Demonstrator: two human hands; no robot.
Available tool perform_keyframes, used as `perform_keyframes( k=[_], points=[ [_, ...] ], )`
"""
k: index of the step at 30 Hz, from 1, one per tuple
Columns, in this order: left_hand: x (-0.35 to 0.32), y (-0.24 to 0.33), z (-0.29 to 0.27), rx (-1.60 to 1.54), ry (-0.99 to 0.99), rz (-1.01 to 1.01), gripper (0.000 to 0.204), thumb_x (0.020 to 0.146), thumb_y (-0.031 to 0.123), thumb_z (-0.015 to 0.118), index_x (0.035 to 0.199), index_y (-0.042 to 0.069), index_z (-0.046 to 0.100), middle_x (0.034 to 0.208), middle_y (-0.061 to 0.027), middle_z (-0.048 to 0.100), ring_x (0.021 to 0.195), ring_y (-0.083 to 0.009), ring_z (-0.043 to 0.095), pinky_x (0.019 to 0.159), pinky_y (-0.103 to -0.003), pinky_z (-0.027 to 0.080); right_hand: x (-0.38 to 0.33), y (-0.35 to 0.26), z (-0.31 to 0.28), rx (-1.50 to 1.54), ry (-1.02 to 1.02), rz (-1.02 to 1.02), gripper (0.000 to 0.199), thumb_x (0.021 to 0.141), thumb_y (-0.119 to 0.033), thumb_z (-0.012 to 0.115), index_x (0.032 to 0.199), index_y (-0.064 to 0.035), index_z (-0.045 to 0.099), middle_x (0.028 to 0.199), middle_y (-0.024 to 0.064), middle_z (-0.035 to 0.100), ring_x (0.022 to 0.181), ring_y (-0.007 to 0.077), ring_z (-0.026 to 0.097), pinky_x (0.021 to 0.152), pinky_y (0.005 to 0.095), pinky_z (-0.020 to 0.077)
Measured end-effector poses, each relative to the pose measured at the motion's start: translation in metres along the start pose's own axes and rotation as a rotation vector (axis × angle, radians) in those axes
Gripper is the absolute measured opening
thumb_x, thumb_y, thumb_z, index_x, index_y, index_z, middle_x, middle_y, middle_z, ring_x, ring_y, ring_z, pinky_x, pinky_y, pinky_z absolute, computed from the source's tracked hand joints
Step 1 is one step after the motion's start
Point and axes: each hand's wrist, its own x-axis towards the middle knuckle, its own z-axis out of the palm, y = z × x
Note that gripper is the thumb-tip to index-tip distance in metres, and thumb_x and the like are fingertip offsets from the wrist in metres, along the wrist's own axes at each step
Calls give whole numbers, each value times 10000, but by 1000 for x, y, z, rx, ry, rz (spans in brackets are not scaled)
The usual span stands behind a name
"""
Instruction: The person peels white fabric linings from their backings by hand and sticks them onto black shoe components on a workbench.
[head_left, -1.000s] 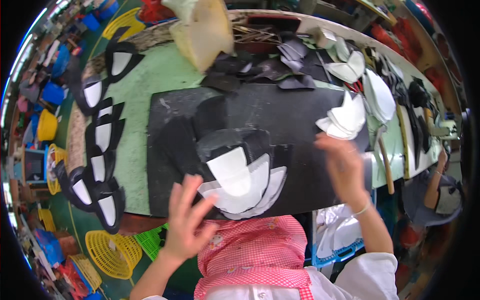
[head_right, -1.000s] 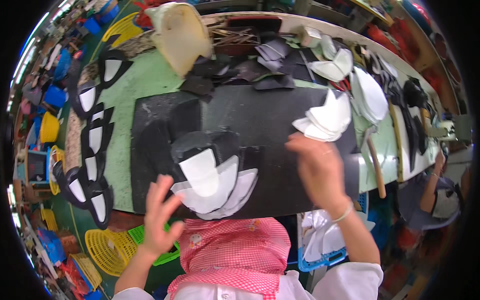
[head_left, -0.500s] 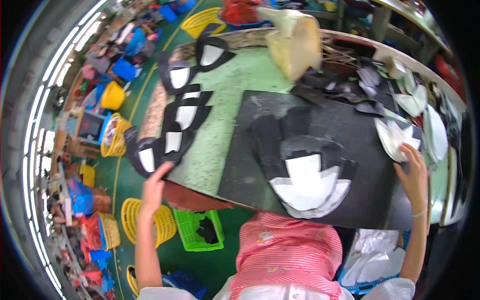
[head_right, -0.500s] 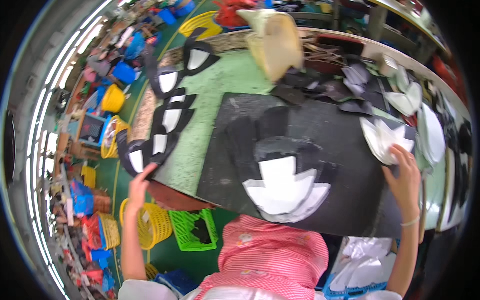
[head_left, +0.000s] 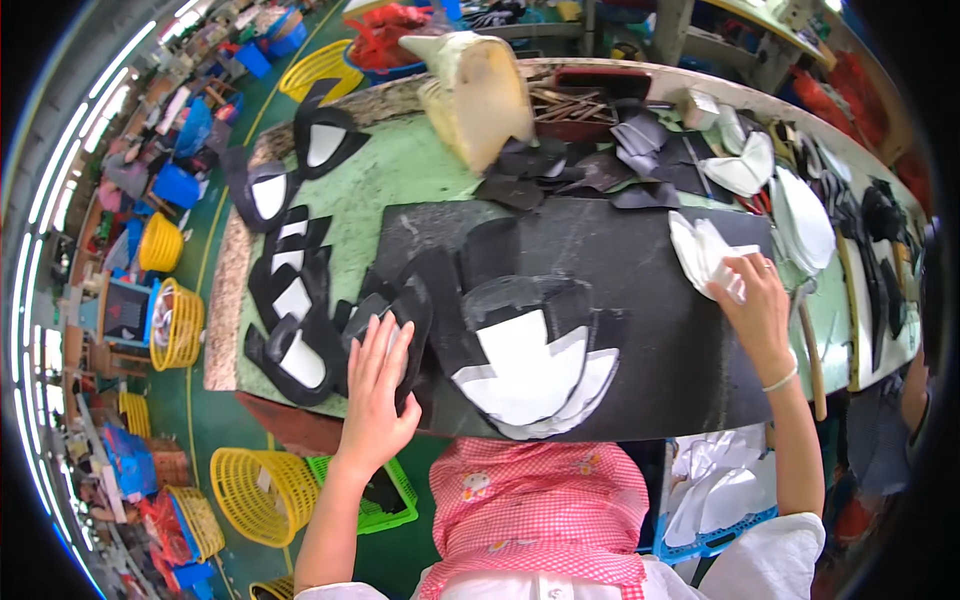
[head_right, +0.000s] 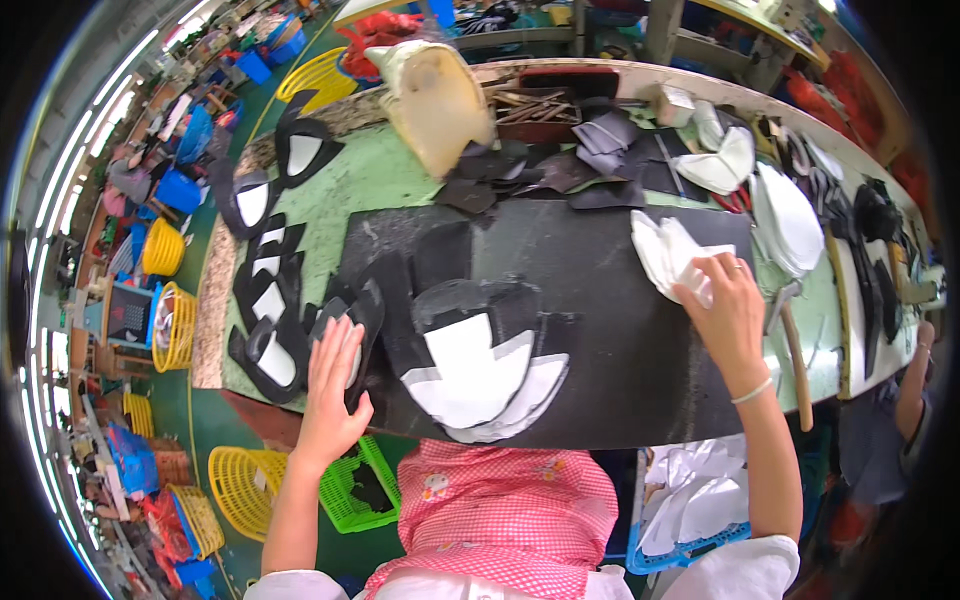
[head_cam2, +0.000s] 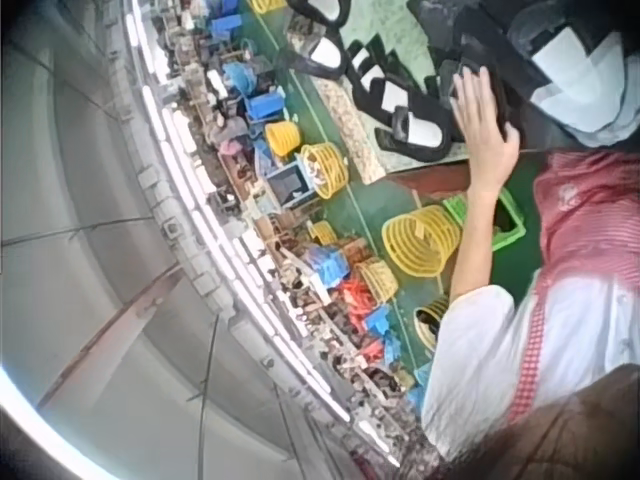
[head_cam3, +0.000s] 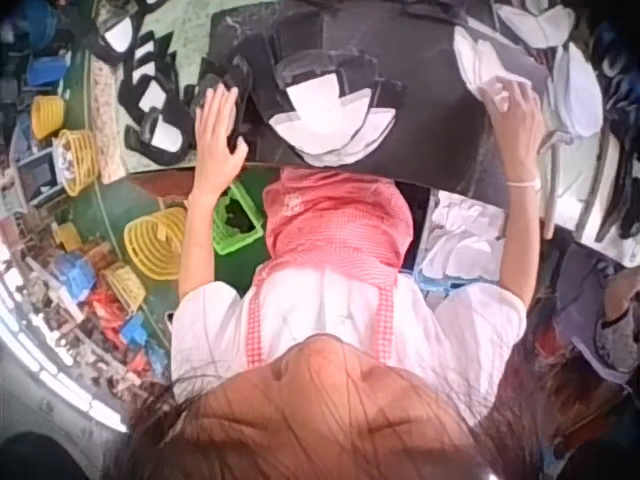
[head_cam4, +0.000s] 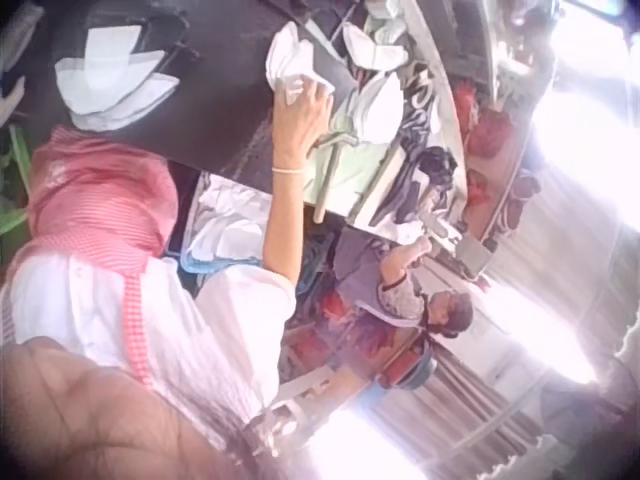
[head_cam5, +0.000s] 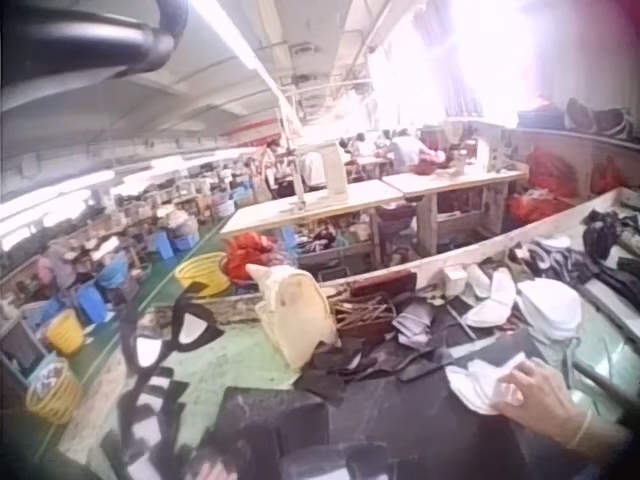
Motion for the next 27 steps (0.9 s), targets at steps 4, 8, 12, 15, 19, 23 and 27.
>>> perform_keyframes(
  k=[4,8,12,15,19,23,27],
  points=[
    [-10,-40,-10,-776,222,-612,473,917,29,519,1387,-28,514,1404,-156,535,1363,-257,448,1166,-390,274,3,4,-3,27,-71,-40,280,789,-233,755,995,-52,693,963,75,641,922,280,627,783,401,506],
    [-3,-11,-36,-871,738,-200,389,971,60,509,1324,-99,532,1330,-182,581,1247,-262,544,1082,-356,390,9,-2,-1,-9,-105,-74,246,790,-211,733,976,-53,708,966,76,650,951,263,635,797,402,519],
    [27,45,-23,-281,248,288,583,764,-26,421,1323,-27,586,1403,-201,542,1365,-365,457,1160,-481,283,7,5,5,-113,-124,-82,161,812,-191,684,886,-48,685,822,98,663,796,294,665,724,409,532],
    [15,61,17,-181,-19,386,587,772,59,520,1351,110,600,1433,-185,504,1392,-366,410,1161,-529,258,15,10,7,-21,-34,-124,113,851,-142,638,903,-42,642,783,120,657,745,323,656,692,421,518],
    [6,91,36,-155,-294,387,696,827,427,698,1447,183,502,1572,-173,307,1470,-412,230,1165,-602,156,9,19,-3,161,-69,-37,97,922,-126,590,942,-33,610,845,143,663,813,323,647,719,428,500],
    [39,110,12,-126,-151,492,594,873,418,663,1397,161,552,1536,-178,376,1455,-404,279,1169,-598,155,0,10,-11,264,-26,54,115,940,-149,602,954,-38,628,892,146,680,825,316,671,718,407,517],
    [93,162,69,-351,-133,698,519,919,356,632,1368,105,558,1462,-198,452,1411,-362,364,1163,-533,244,-9,-1,-11,333,-43,51,87,918,-118,631,967,-48,647,865,154,683,772,302,686,693,372,534]
  ],
)
